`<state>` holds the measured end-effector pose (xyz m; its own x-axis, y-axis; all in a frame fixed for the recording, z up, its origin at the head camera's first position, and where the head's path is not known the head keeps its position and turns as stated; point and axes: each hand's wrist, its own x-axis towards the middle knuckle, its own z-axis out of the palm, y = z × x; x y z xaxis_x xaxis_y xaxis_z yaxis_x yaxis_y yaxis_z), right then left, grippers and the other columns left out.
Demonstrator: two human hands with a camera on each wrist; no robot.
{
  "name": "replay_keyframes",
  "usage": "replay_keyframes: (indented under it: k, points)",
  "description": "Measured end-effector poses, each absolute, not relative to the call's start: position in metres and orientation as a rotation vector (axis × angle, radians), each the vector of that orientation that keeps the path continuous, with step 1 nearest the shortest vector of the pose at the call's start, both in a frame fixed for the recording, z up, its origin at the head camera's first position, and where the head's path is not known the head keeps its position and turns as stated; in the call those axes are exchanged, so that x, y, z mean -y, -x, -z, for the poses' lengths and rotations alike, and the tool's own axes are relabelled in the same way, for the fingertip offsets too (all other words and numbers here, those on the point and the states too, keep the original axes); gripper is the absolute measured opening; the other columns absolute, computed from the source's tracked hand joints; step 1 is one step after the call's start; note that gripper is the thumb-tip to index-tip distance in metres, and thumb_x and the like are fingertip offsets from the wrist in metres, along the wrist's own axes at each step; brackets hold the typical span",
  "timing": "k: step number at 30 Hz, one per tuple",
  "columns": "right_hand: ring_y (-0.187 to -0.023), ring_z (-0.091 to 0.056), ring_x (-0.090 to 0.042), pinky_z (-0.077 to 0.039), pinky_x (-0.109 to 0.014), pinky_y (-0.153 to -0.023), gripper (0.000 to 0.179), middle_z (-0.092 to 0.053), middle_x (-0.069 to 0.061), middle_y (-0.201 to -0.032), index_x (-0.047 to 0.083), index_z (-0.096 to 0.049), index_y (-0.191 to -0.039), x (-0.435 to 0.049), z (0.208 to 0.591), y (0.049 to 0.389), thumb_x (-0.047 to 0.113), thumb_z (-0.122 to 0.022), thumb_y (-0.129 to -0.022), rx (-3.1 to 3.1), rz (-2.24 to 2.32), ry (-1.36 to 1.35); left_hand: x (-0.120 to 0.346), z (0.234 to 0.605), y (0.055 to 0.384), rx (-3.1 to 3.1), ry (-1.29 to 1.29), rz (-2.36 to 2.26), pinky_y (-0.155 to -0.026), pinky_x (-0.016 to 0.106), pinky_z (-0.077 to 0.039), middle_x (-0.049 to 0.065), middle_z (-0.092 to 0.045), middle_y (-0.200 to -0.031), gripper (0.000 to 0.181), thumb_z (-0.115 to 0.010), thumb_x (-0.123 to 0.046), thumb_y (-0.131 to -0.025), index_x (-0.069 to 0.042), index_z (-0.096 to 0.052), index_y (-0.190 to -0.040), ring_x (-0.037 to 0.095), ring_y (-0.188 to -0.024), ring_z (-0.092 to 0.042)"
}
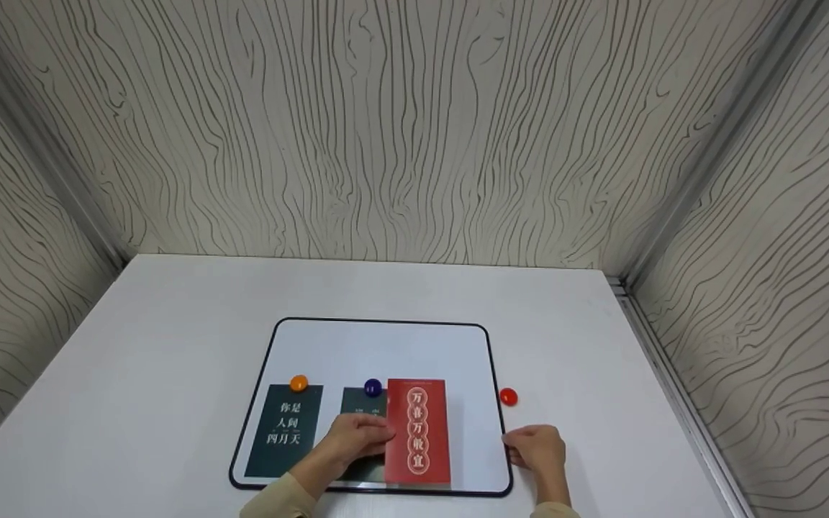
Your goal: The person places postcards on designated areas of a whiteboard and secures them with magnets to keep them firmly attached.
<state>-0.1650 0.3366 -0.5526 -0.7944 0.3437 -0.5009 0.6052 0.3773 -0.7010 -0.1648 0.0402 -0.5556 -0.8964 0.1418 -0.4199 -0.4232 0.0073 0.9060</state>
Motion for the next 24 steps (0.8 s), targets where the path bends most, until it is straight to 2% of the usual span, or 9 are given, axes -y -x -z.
replay_keyframes:
  k: [7,17,24]
  points:
    - [-0.065,-0.061,-0.009,-0.056,-0.020,-0.061,0.023,-0.066,-0.002,-0.071,-0.008,-0.068,-0.099,-0.337,0.553,0.163,0.009,-0.066,-0.084,-2.376,1.420,-0.811,-0.047,0.557,0.166,-1.921,0.306,-1.940,-0.073,0.028,-0.062,0.014,-0.073,-0.093,0.024,-0.075,-0.007,-0.079,0.004,-0.068,-0.099,0.016,-0.078,-0.074]
    - [-0.066,-0.062,-0.010,-0.057,-0.021,-0.062,0.028,-0.067,-0.004,-0.074,-0.010,-0.065,-0.105,-0.336,0.552,0.163,0.010,-0.065,-0.085,-2.364,1.401,-0.819,-0.055,0.561,0.166,-1.936,0.292,-1.939,-0.073,0.028,-0.062,0.014,-0.073,-0.092,0.022,-0.075,-0.006,-0.079,0.004,-0.069,-0.097,0.017,-0.079,-0.074]
    - [-0.065,-0.062,-0.009,-0.057,-0.021,-0.062,0.027,-0.067,-0.003,-0.073,-0.010,-0.066,-0.104,-0.337,0.552,0.164,0.010,-0.066,-0.085,-2.360,1.412,-0.814,-0.059,0.559,0.167,-1.931,0.304,-1.951,-0.072,0.027,-0.062,0.014,-0.073,-0.091,0.022,-0.075,-0.006,-0.078,0.004,-0.069,-0.097,0.013,-0.075,-0.073]
